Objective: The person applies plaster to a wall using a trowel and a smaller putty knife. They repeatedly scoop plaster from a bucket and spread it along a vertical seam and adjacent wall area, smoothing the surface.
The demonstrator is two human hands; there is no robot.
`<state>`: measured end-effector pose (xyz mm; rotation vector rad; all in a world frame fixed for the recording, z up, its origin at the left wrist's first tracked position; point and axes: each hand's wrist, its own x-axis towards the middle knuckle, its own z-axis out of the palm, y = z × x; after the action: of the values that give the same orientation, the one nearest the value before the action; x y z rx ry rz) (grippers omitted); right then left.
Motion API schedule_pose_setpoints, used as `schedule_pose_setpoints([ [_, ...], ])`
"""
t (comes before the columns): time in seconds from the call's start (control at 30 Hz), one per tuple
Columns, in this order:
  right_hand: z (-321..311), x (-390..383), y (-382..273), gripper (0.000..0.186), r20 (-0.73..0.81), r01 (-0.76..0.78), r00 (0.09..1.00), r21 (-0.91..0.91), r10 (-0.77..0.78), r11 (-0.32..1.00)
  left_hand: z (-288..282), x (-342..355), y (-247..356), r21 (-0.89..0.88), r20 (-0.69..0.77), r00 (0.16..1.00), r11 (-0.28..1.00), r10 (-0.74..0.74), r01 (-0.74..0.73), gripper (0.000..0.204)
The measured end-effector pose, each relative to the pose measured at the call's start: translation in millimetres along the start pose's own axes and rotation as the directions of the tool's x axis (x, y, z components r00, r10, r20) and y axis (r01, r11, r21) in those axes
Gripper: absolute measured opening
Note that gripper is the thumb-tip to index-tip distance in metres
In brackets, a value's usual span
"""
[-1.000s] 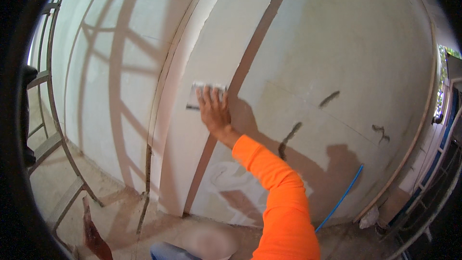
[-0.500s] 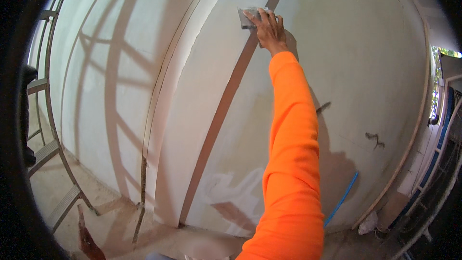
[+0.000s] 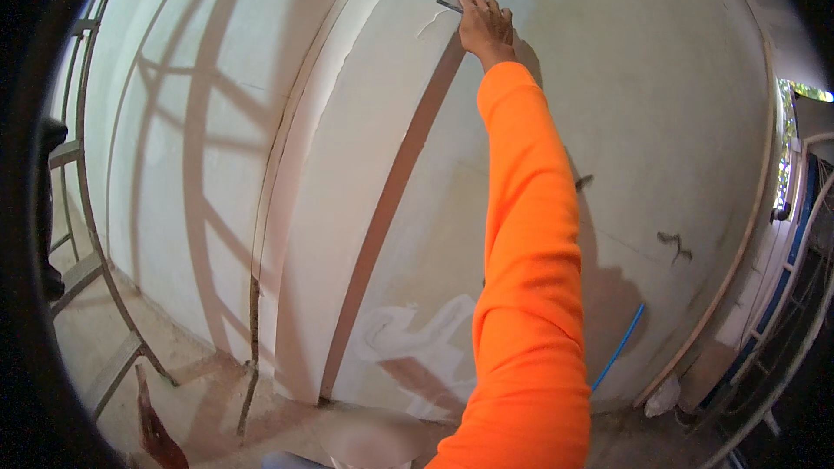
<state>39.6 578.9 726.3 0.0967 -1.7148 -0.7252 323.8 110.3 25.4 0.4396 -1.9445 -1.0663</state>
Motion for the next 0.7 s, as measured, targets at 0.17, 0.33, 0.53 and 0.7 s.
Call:
schedule_pose_setpoints([
  [0.17,8.3,-33.3,-30.8,0.055,0.091,0.063,0.994,-0.006,-0.062,0.998,0.0,-5.7,-3.2,-0.028,0.019,0.998,0.997,-0.066,0.067,0.027],
  [0.33,5.0,-111.2,-86.0,0.059,0.025,0.093,0.995,0.006,-0.093,0.996,16.0,-3.7,-21.4,-0.144,-0.144,0.989,0.989,-0.008,-0.013,0.023],
  [0.53,33.8,-203.4,-134.3,0.057,-0.149,0.167,0.977,0.101,-0.151,0.981,15.4,-4.7,-21.1,-0.155,-0.038,0.999,0.988,-0.002,-0.004,0.023],
  [0.7,25.8,-296.6,-195.3,0.056,-0.02,0.213,0.977,0.082,-0.212,0.974,9.9,-6.3,-16.0,-0.136,0.037,0.997,0.988,-0.062,0.067,0.024],
])
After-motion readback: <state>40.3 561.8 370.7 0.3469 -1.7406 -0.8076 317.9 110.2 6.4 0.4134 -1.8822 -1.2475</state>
